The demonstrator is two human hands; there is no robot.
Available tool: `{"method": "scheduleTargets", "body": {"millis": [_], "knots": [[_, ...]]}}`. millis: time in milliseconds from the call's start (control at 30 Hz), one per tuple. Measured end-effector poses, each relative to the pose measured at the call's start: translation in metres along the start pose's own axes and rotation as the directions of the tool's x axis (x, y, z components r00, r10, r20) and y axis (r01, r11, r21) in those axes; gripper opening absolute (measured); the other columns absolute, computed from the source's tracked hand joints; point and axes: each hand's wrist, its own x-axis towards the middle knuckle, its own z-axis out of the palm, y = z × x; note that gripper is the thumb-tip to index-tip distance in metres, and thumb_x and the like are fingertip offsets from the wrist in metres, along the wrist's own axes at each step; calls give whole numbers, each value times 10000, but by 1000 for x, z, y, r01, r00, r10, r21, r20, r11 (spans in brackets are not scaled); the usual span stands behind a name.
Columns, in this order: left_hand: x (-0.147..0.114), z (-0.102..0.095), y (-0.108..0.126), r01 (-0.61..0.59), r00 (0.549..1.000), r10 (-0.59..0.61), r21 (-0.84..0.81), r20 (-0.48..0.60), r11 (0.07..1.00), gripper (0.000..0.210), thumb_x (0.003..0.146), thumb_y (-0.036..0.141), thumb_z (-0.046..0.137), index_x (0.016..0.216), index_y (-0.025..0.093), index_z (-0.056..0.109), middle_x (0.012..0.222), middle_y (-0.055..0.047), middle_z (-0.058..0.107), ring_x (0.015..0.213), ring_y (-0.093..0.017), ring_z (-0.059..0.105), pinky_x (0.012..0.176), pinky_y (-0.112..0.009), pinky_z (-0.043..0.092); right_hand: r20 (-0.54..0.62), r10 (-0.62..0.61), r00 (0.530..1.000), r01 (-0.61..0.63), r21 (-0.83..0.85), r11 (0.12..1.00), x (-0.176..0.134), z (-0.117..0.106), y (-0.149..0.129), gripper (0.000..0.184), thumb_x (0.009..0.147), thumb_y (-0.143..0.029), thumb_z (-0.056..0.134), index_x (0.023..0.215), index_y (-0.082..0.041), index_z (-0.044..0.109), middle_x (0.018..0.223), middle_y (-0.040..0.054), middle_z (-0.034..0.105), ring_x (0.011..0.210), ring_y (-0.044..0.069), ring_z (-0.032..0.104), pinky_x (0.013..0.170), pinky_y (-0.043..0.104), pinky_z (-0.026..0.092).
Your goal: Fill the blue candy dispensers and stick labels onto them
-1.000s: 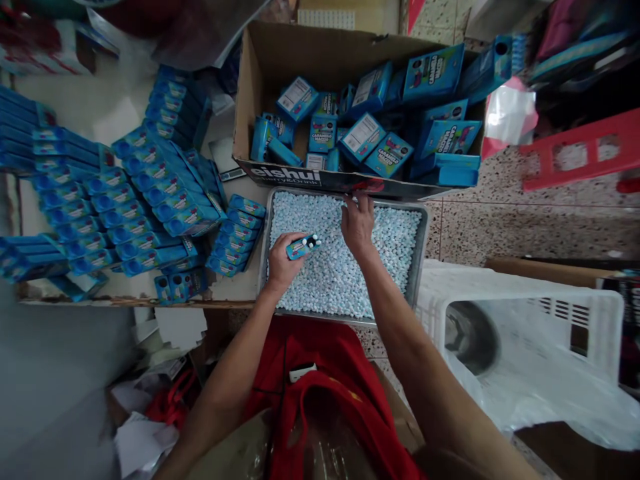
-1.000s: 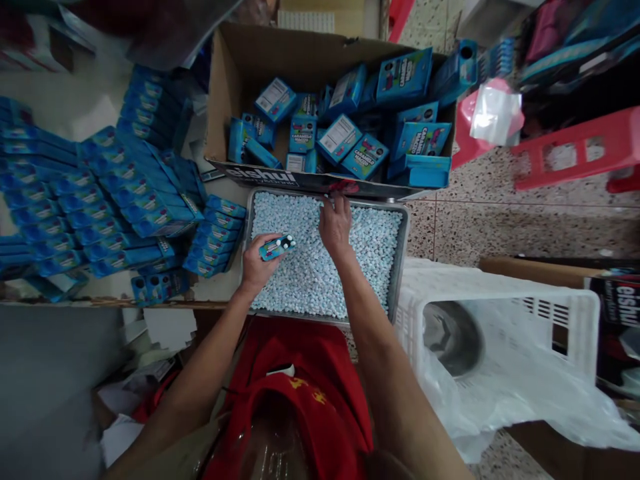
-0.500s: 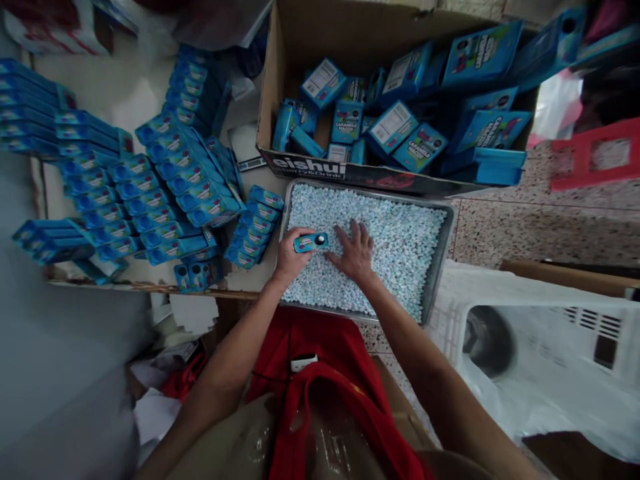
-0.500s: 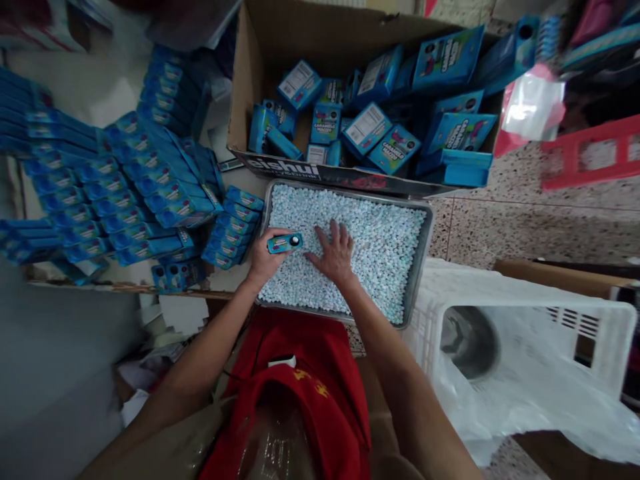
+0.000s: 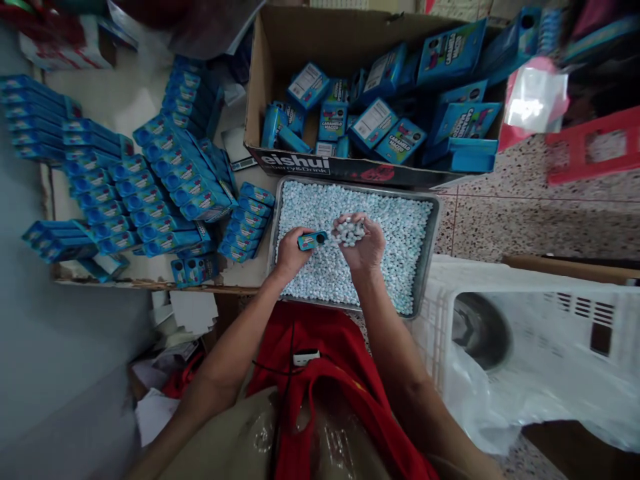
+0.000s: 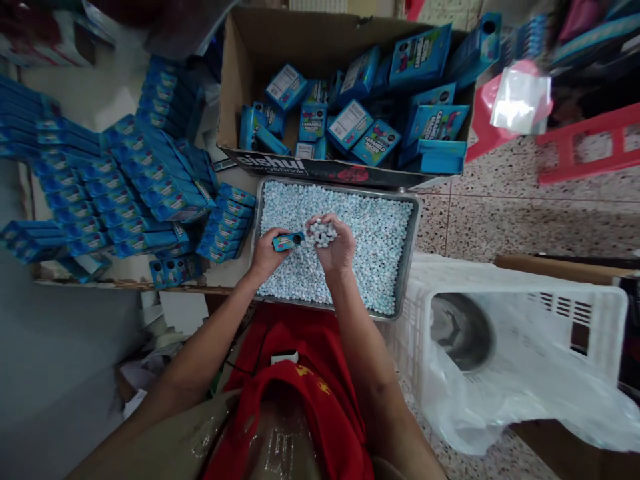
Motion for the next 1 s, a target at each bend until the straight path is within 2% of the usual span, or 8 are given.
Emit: {"method": "scheduleTargets", "body": {"millis": [267, 467, 533, 600, 700, 767, 900, 1000], "knots": [[1, 11, 16, -6, 1000, 7, 17, -29, 1000, 416, 672, 29, 784, 1036, 215, 703, 1079, -40, 748, 1060, -253, 699, 953, -368, 556, 28, -223, 974, 224, -199, 954, -3, 30, 6, 396, 903, -587, 441, 698, -261, 533, 780, 62, 612, 863, 252, 628, 933, 445, 511], [-5, 5, 12, -11, 992, 13, 18, -128, 1000, 418, 663, 29, 813, 1027, 206, 710, 1065, -53, 741, 1046, -259, 697, 941, -367, 552, 192, -318, 928, 371, -440, 818, -13, 5, 15, 444, 1001, -514, 279, 911, -252, 627, 1106, 100, 714, 1164, 279, 654, 1081, 496, 469], [-7, -3, 9, 1, 982, 1, 13, -191, 1000, 384, 688, 34, 799, 1019, 208, 717, 1055, -54, 742, 1036, -253, 700, 933, -365, 551, 268, -284, 921, 388, -713, 584, -25, -24, 22, 431, 1004, -521, 352, 1100, -242, 665, 1350, 123, 654, 1336, 296, 567, 1146, 518, 417], [-8, -9, 4, -5, 983, 3, -10, -183, 1000, 363, 703, 26, 778, 1009, 214, 722, 1050, -48, 748, 1026, -241, 704, 931, -359, 552, 345, -197, 918, 382, -903, 197, -38, -60, 33, 478, 965, -546, 495, 1290, -233, 650, 1517, 156, 534, 1451, 339, 450, 1184, 549, 361], [-8, -13, -3, -31, 992, 22, -77, -120, 997, 371, 693, 31, 793, 1008, 214, 725, 1061, -43, 754, 1035, -230, 707, 951, -354, 551, 440, -6, 898, 424, -869, -256, -49, -102, 56, 676, 910, -577, 636, 1492, -244, 549, 1659, 192, 340, 1551, 421, 268, 1196, 606, 297], [-7, -11, -8, -31, 998, 23, -124, -65, 992, 378, 675, 52, 825, 1004, 209, 723, 1057, -43, 754, 1027, -226, 710, 950, -350, 554, 465, 72, 882, 455, -802, -388, -39, -116, 67, 688, 908, -577, 662, 1514, -275, 535, 1661, 188, 338, 1539, 435, 274, 1176, 606, 306], [-5, -9, -13, 10, 1000, -10, -167, -4, 986, 406, 667, 83, 851, 1029, 205, 711, 1056, -35, 754, 979, -212, 717, 907, -330, 565, 372, 28, 928, 367, -897, -248, 15, -113, 66, 478, 912, -505, 663, 1288, -212, 689, 1388, 199, 602, 1285, 376, 529, 1055, 496, 431], [-5, -11, -11, 51, 998, -55, -109, -33, 993, 397, 670, 71, 835, 1019, 205, 702, 1066, -34, 749, 984, -211, 713, 903, -325, 562, 41, -137, 990, 69, -975, 213, 50, -96, 53, 374, 848, -505, 684, 1036, -182, 704, 1097, 151, 683, 1048, 314, 612, 887, 420, 506]]}}
